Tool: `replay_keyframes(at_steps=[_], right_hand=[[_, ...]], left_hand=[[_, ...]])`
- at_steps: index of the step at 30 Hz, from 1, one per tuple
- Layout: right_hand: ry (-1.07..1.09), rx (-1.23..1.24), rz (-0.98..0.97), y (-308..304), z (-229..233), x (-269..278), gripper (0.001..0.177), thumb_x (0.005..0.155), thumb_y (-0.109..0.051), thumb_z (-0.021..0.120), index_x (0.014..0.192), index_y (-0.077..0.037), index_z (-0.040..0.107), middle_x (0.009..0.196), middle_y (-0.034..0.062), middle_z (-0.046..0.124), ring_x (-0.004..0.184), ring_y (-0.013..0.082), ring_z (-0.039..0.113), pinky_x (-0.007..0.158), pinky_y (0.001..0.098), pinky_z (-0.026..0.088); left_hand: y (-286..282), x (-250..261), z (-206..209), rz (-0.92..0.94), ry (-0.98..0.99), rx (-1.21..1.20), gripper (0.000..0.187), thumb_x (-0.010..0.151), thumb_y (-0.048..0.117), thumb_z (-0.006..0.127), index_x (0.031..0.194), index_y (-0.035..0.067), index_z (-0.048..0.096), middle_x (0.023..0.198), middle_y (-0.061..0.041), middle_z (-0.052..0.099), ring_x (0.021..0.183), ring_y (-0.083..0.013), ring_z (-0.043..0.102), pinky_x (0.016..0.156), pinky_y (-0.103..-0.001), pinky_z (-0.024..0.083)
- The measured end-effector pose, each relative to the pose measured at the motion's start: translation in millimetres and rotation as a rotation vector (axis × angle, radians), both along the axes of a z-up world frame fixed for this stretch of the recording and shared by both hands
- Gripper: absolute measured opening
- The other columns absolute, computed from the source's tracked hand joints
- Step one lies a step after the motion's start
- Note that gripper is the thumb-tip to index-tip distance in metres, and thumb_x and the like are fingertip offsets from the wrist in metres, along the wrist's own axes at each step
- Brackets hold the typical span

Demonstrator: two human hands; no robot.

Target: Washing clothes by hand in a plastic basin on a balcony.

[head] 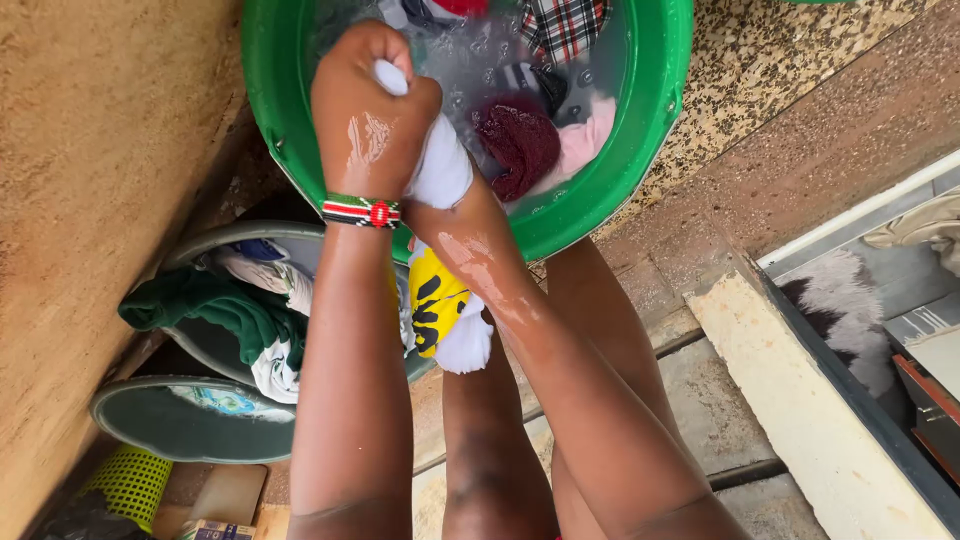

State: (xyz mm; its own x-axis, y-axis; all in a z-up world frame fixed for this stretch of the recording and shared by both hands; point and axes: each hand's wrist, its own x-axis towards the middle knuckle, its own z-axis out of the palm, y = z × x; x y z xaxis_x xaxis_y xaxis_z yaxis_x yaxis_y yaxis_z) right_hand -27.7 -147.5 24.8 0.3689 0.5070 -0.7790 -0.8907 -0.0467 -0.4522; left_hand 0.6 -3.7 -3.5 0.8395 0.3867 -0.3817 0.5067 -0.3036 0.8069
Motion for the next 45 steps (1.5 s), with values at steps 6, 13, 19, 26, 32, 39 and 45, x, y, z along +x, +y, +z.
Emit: replay_keyframes(at_steps=[6, 13, 19, 26, 32, 39, 45], right_hand=[[-0.289, -0.077, 0.017, 1.0, 5.5, 12.1, 0.049, 0.089, -0.006, 0.075, 0.134, -0.002, 0.056, 0.104, 0.0092, 0.071, 0.086, 0.0171, 0.068, 0.077, 0.0315, 0.057], [-0.312, -0.006, -0.035, -6.1, 8.2, 43.5, 0.058, 0.089, -0.008, 0.076, 0.141, -0.002, 0.051, 0.104, 0.0133, 0.069, 0.085, 0.0203, 0.068, 0.076, 0.0329, 0.057], [0.212, 0.247, -0.190, -29.2, 16.3, 73.1, 0.061, 0.089, -0.037, 0.081, 0.129, 0.002, 0.058, 0.096, 0.0150, 0.070, 0.072, 0.0189, 0.068, 0.064, 0.0352, 0.058], [0.235, 0.358, -0.533, -60.1, 10.4, 119.1, 0.091, 0.091, -0.071, 0.057, 0.140, 0.006, 0.052, 0.119, 0.0195, 0.069, 0.098, 0.0311, 0.073, 0.088, 0.0474, 0.063], [-0.091, 0.012, -0.786, -113.4, -6.8, 181.2, 0.081, 0.100, -0.059, 0.053, 0.158, -0.003, 0.040, 0.150, 0.0137, 0.057, 0.129, 0.0269, 0.064, 0.110, 0.0420, 0.056], [-0.325, 0.283, -0.822, -179.5, -17.9, 239.2, 0.057, 0.114, -0.033, 0.049, 0.162, -0.007, 0.037, 0.162, 0.0082, 0.050, 0.147, 0.0229, 0.050, 0.130, 0.0419, 0.037], [-0.260, 0.311, -1.038, -199.0, -19.0, 253.8, 0.053, 0.119, -0.032, 0.046, 0.164, -0.008, 0.033, 0.163, 0.0048, 0.037, 0.149, 0.0226, 0.036, 0.126, 0.0418, 0.033]], left_hand=[[-16.7, -2.4, -17.4, 0.300, -0.049, 0.301, 0.017, 0.079, 0.003, 0.071, 0.090, 0.004, 0.058, 0.086, -0.009, 0.061, 0.081, -0.0195, 0.059, 0.079, -0.030, 0.052], [17.3, -5.3, -3.9, 0.422, -0.326, -0.456, 0.047, 0.106, 0.034, 0.071, 0.136, 0.006, 0.049, 0.127, -0.010, 0.055, 0.117, -0.0202, 0.058, 0.107, -0.036, 0.050], [17.1, -26.9, 51.1, 0.418, 0.068, -0.845, 0.081, 0.092, 0.072, 0.053, 0.143, 0.010, 0.042, 0.131, -0.010, 0.058, 0.116, -0.0263, 0.065, 0.095, -0.044, 0.058], [-32.6, 21.8, 98.3, -0.075, 0.161, -1.114, 0.100, 0.084, 0.038, 0.088, 0.157, 0.011, 0.025, 0.142, -0.007, 0.045, 0.128, -0.0234, 0.054, 0.107, -0.039, 0.048], [-75.3, 113.3, 92.6, -0.507, 0.094, -0.517, 0.100, 0.081, 0.024, 0.089, 0.159, 0.005, 0.029, 0.153, -0.016, 0.045, 0.132, -0.0268, 0.053, 0.111, -0.040, 0.045], [-164.0, 205.6, 39.2, -0.380, -0.148, -0.546, 0.094, 0.093, 0.023, 0.088, 0.163, 0.005, 0.027, 0.163, -0.016, 0.043, 0.146, -0.0278, 0.051, 0.130, -0.038, 0.040], [-229.7, 277.7, -2.0, -0.165, -0.252, -0.548, 0.063, 0.087, 0.026, 0.084, 0.137, 0.001, 0.054, 0.129, -0.017, 0.065, 0.117, -0.0262, 0.067, 0.112, -0.038, 0.054]])
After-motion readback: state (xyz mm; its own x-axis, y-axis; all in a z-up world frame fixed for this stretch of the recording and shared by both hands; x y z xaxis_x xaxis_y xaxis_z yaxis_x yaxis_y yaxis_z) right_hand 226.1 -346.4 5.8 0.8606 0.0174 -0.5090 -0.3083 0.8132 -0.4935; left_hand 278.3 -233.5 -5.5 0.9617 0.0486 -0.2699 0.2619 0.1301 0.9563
